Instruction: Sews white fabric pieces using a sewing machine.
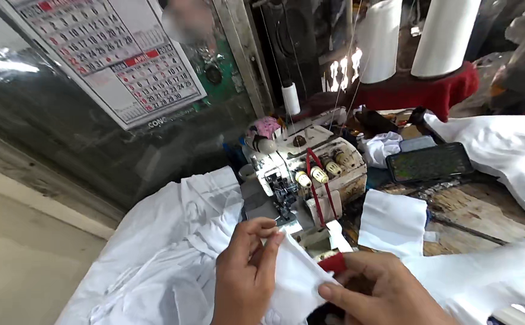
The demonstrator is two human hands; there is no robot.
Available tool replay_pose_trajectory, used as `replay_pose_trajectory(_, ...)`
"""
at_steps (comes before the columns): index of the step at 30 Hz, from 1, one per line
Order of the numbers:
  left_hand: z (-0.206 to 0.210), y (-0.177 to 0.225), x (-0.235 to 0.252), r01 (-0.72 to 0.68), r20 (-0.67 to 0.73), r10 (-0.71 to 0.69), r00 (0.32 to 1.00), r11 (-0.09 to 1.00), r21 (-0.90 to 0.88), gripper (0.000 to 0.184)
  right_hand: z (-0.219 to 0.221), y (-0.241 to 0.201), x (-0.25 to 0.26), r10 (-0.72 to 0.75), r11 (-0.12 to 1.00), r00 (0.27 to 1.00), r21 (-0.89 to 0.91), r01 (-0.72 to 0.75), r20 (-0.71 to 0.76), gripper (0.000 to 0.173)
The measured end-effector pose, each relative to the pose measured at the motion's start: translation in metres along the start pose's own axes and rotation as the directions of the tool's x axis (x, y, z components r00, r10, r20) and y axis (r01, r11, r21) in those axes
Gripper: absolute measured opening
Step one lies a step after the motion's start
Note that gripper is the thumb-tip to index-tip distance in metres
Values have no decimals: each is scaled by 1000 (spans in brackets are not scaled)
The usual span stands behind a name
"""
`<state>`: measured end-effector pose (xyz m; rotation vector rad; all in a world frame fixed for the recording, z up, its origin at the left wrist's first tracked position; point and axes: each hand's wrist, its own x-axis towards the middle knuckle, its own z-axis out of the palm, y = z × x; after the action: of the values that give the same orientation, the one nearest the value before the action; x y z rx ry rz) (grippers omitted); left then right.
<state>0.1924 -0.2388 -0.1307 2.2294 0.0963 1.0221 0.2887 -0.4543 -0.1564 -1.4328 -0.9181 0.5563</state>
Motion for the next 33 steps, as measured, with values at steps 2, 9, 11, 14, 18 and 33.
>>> replay_pose_trajectory(2,9,-33,16,-30,5,30,1000,982,185,21,10,26,28,77,997,994,30,-75,-72,24)
replay_pose_trajectory(9,24,-66,17,-18,24,12,1000,965,263,16,16,60,44,215,958,977,198,-207,-16,21)
replay_pose_trajectory(11,24,-63,18,-53,30,46,999,939,338,13,13,58,43,204,957,979,210,-200,0,21)
replay_pose_trajectory(14,22,-53,20,-73,64,47,997,859,506,20,10,52,37,237,942,971,239,-234,16,21)
replay_pose_trajectory(18,34,-37,6,-55,69,22,997,850,523,25,14,50,30,251,932,968,266,-248,21,19)
replay_pose_trajectory(33,25,-56,13,34,20,-54,998,834,551,24,35,51,60,264,907,951,377,-189,-160,21)
